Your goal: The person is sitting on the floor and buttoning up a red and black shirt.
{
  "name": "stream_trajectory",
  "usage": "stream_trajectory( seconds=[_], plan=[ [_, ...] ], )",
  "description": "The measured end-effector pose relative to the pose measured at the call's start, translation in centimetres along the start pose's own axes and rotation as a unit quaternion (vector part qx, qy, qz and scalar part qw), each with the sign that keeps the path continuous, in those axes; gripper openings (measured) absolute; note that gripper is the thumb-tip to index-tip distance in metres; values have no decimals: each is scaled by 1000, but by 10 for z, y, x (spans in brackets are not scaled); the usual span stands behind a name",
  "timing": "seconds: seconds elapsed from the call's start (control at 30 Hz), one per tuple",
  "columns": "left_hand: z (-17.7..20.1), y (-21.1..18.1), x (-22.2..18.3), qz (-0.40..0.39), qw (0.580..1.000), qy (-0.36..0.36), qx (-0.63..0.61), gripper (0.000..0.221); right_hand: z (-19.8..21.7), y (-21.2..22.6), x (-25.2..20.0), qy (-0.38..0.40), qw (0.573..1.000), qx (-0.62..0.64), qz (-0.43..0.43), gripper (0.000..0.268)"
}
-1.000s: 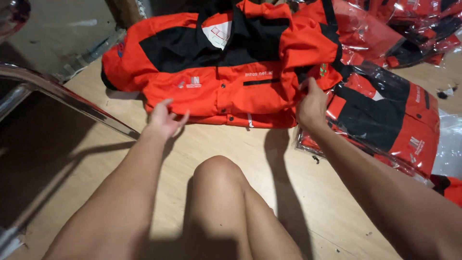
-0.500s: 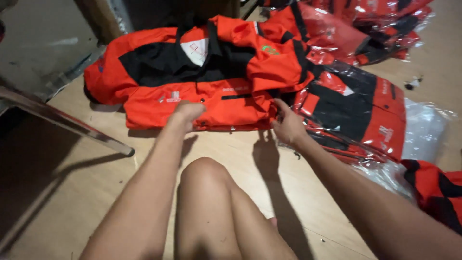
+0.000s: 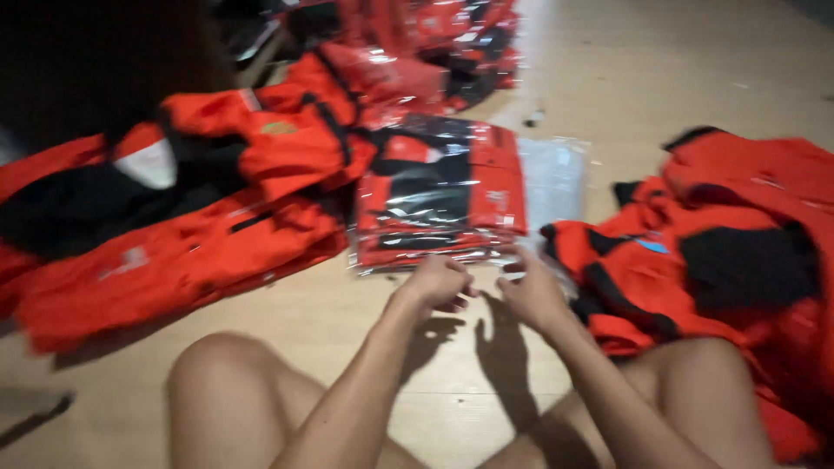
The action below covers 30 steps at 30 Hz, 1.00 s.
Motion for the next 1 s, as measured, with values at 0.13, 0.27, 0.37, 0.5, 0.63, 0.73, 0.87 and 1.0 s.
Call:
stream_trajectory(
  seconds=[0.13, 0.27, 0.37, 0.5, 0.63, 0.73, 0.87, 1.0],
  plan=[
    [-119, -45, -18, -29, 994, 100, 20, 51, 129, -120, -6, -198, 972, -123, -8, 38],
    [-223, -97, -40, -125, 966, 226, 24, 59, 244, -150, -65, -408, 854, -324, 5, 34],
    [-293, -130, -44, -143, 951, 273, 36, 70, 290, -158, -102, -450, 830, -316, -96, 42],
    [-360, -160, -41, -125, 941, 313, -17, 43, 317, -171, -131, -367, 860, -222, -278, 96],
    [-399, -161, -32, -112, 939, 324, -12, 45, 314, -219, -134, -309, 914, -137, -225, 92],
    [-412, -155, -24, -121, 940, 319, -21, 36, 304, -278, -119, -286, 934, -112, -181, 70],
    [-400, -150, -26, -119, 947, 297, -22, 35, 303, -272, -121, -336, 921, -102, -167, 56],
    [-376, -157, -30, -122, 959, 253, -30, 50, 302, -209, -124, -382, 915, -59, -112, 40]
  ],
)
Point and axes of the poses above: each hand's wrist, its own x-axis towards the middle knuckle, its own z-axis out of the back of the hand, y = z × x, the point moved 6 cm from there along x, towards the middle knuckle, and after that the axes turned 10 degrees about z, right-handed, at the moved point
